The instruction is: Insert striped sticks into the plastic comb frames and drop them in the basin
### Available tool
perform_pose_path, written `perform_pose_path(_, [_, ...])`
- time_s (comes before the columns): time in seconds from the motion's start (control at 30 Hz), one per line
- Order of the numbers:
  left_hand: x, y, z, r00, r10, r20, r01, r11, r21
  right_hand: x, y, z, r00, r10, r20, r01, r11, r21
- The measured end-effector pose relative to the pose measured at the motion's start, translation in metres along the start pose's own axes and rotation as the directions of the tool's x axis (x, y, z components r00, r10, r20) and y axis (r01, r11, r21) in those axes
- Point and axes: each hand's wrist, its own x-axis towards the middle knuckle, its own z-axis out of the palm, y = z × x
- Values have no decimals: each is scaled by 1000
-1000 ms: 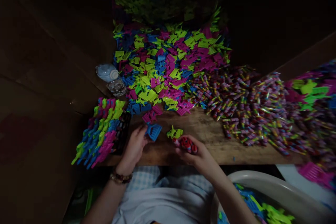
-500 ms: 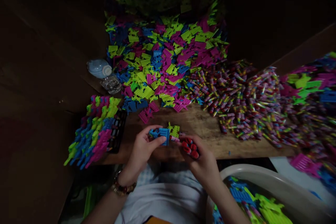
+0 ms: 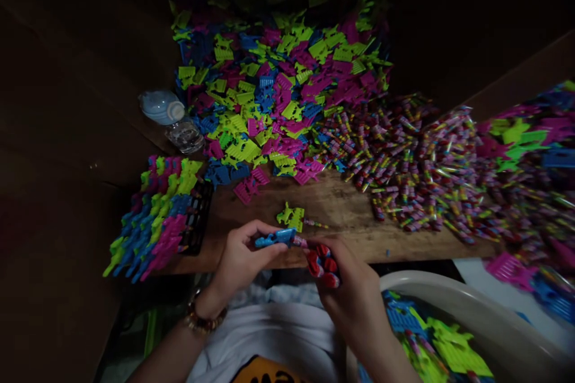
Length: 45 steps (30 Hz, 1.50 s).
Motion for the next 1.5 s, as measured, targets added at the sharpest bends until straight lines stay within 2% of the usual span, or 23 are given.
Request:
perform_pose_path(0.1, [5,-2,-7,997,-25,74,26,1000,-16,-1,2,-1,998,-23,56,19,997,69])
perform_pose_path(0.2, [6,-2,-4,998,13,65,-11,1000,-22,-9,-1,7,1000,-13,-18,13,1000,-25])
perform_pose_path(0.27, [2,-1,2,997,66,26,-65,997,-33,-16,-5,12,994,29,-101,-39,995,-97])
perform_pose_path(0.33, [-2,-1,6,995,102,-3,-102,993,-52,-19,-7,14,989,82,-122,-94,991,-92])
perform_pose_path(0.5, [0,-4,-3,997,23,75,-17,997,-77,-9,0,4,991,120,62,-123,991,55])
perform_pose_path(0.6, [6,-7,-8,993,-19,113,26,998,-63,-5,4,4,992,89,89,-97,991,88])
perform_pose_path(0.67, [6,-9,-6,995,-21,98,26,998,-55,-7,1,9,997,69,41,-70,997,40])
perform_pose_path(0.73, [4,-7,-1,999,8,41,-6,999,-40,-12,-6,16,997,50,-59,-55,996,-69])
perform_pose_path(0.8, [1,-4,4,997,81,-17,-82,997,-16,-18,-14,20,985,27,-170,-57,983,-177])
perform_pose_path(0.87, [-2,0,5,985,171,-5,-171,985,2,-22,-20,19,980,-4,-197,-41,973,-227])
perform_pose_path(0.97, [-3,5,-2,959,263,102,-265,964,0,-22,-22,10,995,-12,-102,-9,979,-201])
perform_pose_path(1.07, [-2,5,-12,941,281,187,-281,959,-23,-17,-20,-4,1000,3,-3,-3,996,-94])
perform_pose_path(1.2, [-3,2,-20,933,230,275,-227,973,-43,-7,-12,-14,987,-34,158,16,993,114])
perform_pose_path(1.33, [6,-4,-28,914,133,382,-168,984,59,5,7,-9,959,9,283,-83,965,248])
perform_pose_path(1.4, [20,-12,-32,936,122,330,-189,966,179,11,21,-3,949,58,311,-139,959,246])
perform_pose_path(1.47, [40,-22,-37,966,234,110,-259,877,405,16,37,5,950,128,285,-180,970,163])
perform_pose_path(1.5, [50,-28,-40,944,330,-20,-264,788,556,18,44,8,954,155,257,-183,979,90])
